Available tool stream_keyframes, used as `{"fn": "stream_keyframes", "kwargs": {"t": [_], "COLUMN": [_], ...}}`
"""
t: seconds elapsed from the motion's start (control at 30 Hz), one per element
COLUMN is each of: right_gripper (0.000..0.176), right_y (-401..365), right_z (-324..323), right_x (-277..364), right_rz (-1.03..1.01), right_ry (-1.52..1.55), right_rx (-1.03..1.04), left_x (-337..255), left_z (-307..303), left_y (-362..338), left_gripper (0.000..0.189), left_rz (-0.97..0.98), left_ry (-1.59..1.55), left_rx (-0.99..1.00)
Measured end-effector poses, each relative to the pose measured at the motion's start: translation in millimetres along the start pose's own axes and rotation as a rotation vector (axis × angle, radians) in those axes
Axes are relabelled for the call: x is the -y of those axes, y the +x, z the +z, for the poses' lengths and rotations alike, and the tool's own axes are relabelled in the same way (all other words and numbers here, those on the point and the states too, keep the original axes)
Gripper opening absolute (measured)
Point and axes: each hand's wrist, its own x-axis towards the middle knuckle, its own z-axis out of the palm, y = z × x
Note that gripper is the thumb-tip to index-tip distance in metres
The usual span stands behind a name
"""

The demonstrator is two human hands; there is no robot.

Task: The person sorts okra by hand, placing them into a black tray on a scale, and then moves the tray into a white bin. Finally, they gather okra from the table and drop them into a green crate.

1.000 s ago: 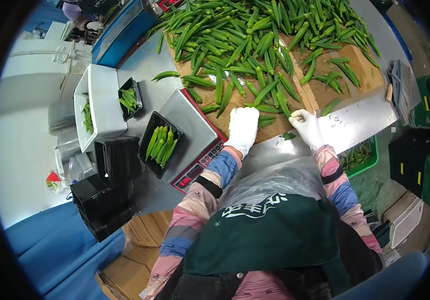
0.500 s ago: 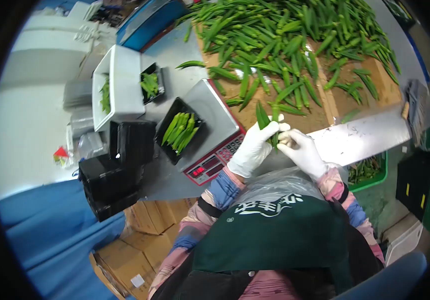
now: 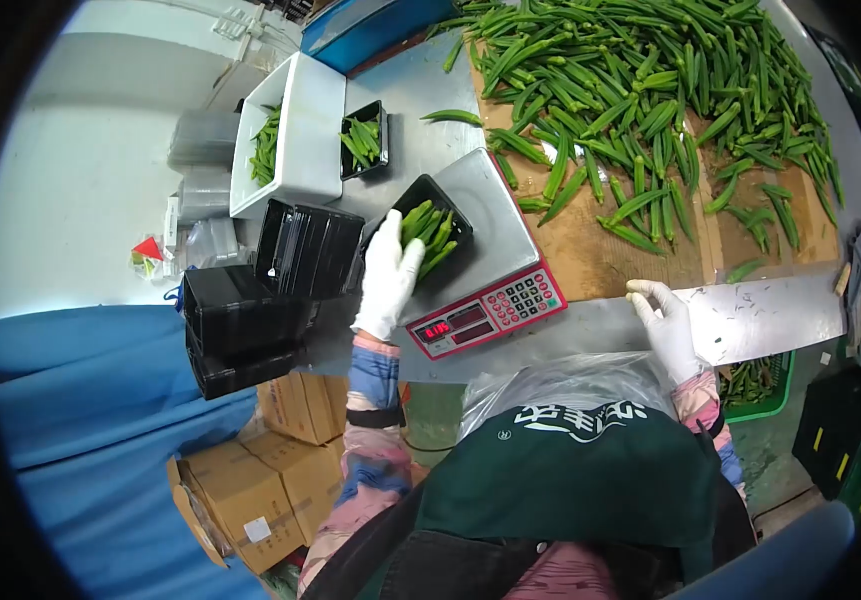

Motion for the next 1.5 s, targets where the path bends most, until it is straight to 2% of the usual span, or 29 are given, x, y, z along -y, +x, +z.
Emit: {"fn": "stream_keyframes", "kwargs": {"t": [0.03,0.13,0.27,0.33,0.4,0.47,0.7,0.8,0.93,1.07,1.23,1.27,1.33,1.43,1.5], "right_gripper": [0.020,0.021,0.022,0.023,0.023,0.023,0.023,0.024,0.023,0.023,0.022,0.022,0.022,0.022,0.021], "right_y": [-1,-2,-5,-4,-2,-3,-2,-1,4,7,15,17,22,27,31], "right_z": [0,0,3,5,9,16,34,36,34,35,39,38,39,39,36], "right_x": [1,-2,-3,-7,-16,-16,1,10,3,-6,-6,-2,-16,3,-1], "right_rz": [0.001,0.021,0.097,0.083,0.077,0.079,0.021,0.018,-0.004,0.028,0.091,0.066,0.086,0.073,0.070], "right_ry": [-0.029,-0.072,-0.005,-0.058,-0.126,-0.115,-0.213,-0.279,-0.291,-0.277,-0.237,-0.323,-0.257,-0.301,-0.296], "right_rx": [0.018,0.034,0.040,0.070,0.100,0.114,0.171,0.156,0.157,0.143,0.137,0.146,0.132,0.107,0.087], "left_x": [3,8,65,76,71,60,50,45,54,59,98,108,121,195,180], "left_z": [-11,-53,-63,-62,-56,-45,-8,-4,10,-13,-12,-9,-3,48,68], "left_y": [-4,-14,-47,-64,-72,-81,-78,-71,-59,-24,45,59,91,123,165], "left_gripper": [0.057,0.054,0.053,0.052,0.053,0.053,0.051,0.043,0.024,0.025,0.023,0.026,0.039,0.048,0.032], "left_rz": [-0.098,-0.180,-0.403,-0.494,-0.644,-0.707,-0.796,-0.832,-0.934,-0.892,-0.866,-0.857,-0.948,-0.538,-1.201], "left_ry": [-0.109,-0.024,-0.298,-0.424,-0.539,-0.734,-0.732,-0.769,-0.861,-0.953,-0.983,-1.039,-1.156,-0.925,-1.711], "left_rx": [-0.033,-0.186,-0.427,-0.429,-0.360,-0.323,-0.165,0.021,-0.115,-0.080,-0.064,-0.053,0.005,0.092,-0.085]}}
